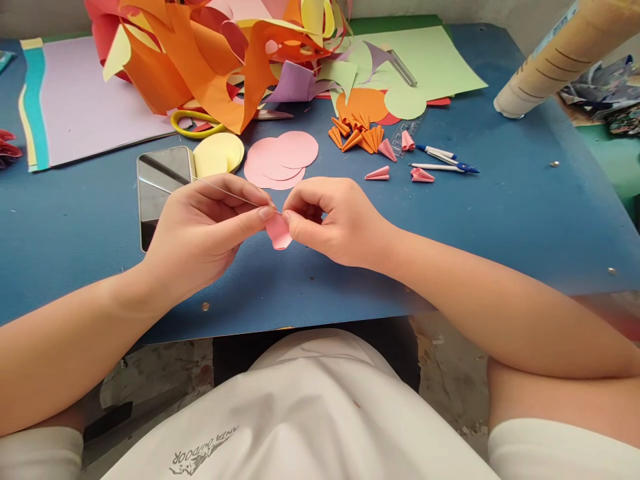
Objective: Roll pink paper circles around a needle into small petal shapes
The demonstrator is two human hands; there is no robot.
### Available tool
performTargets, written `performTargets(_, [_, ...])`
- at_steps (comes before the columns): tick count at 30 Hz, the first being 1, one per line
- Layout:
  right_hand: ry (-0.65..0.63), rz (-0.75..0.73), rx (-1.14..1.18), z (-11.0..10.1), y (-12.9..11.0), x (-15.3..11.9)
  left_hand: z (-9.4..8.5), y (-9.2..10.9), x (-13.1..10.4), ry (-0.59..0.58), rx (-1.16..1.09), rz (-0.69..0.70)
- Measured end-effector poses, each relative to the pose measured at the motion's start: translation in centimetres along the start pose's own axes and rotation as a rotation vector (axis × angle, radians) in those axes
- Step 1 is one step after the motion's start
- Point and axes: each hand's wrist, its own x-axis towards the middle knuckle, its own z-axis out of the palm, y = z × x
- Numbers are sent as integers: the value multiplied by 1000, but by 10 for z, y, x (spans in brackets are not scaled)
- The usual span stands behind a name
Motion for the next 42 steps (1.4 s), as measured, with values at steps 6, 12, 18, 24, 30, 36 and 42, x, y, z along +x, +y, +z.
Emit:
performTargets(6, [-1,-26,-44,-1,0,-1,-1,1,1,-8,45,-2])
performTargets(12, [-58,47,66,-3,4,0,1,1,0,-2,-37,-52])
performTargets(18, [-45,131,179,-2,7,1,2,5,-2,-22,-93,-71])
performTargets(24, [-16,37,58,-4,1,0,-1,1,0,-83,-81,-48])
performTargets(30, [12,36,20,-3,-1,0,-1,1,0,-96,-72,-39])
performTargets(36, [34,118,51,-2,-4,-2,-1,1,1,-58,-2,-30])
performTargets(42, [-40,177,162,-2,-3,-2,-2,2,1,-51,26,-10])
